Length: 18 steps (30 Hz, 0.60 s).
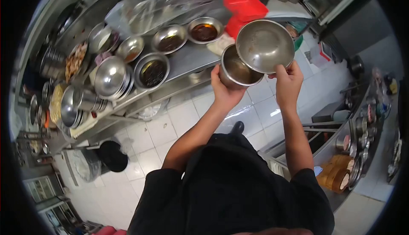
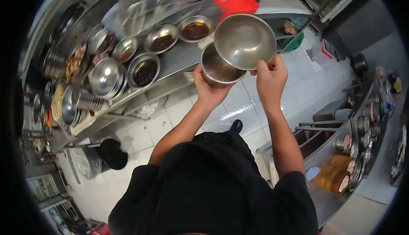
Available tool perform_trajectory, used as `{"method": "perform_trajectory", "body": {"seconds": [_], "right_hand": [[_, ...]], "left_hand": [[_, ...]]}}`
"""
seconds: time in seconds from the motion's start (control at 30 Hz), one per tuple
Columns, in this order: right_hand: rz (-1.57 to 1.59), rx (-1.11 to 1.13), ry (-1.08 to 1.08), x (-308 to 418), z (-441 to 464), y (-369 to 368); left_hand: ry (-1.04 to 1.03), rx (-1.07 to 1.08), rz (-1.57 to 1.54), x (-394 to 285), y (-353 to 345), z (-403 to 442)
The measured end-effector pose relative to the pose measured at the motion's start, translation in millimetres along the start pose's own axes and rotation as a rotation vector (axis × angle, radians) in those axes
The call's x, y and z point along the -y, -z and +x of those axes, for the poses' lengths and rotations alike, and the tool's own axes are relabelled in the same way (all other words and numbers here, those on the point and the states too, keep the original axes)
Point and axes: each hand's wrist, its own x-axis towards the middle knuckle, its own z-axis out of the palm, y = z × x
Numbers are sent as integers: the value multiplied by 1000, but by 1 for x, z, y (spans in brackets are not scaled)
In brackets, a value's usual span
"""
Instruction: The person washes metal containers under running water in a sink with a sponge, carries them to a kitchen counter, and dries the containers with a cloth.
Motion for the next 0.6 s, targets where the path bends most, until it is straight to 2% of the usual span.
{"method": "perform_trajectory", "body": {"seconds": [0.03, 0.07, 0.13, 0.2, 0.23, 0.3, 0.43, 0.57, 0.6], "right_hand": [[140, -26, -109, -4, 14, 16], [314, -69, -280, -27, 45, 63], [256, -165, -370, -49, 69, 104], [287, -232, -430, -82, 90, 148], [232, -287, -444, -91, 96, 164], [155, -365, -540, -133, 108, 198], [152, -595, -756, -210, 115, 256], [206, -781, -846, -273, 116, 306], [220, -816, -849, -283, 116, 320]], "left_hand": [[4, 3, 14, 8, 9, 6], [67, 19, 60, 34, 11, 33], [103, -126, -124, 51, 26, 41], [52, -271, -5, 64, 9, 39], [67, -290, -73, 66, 14, 38], [127, -264, -132, 70, -4, 35], [102, -285, -70, 77, -21, 43], [184, -203, 19, 83, -26, 77], [260, -204, -72, 88, -35, 88]]}}
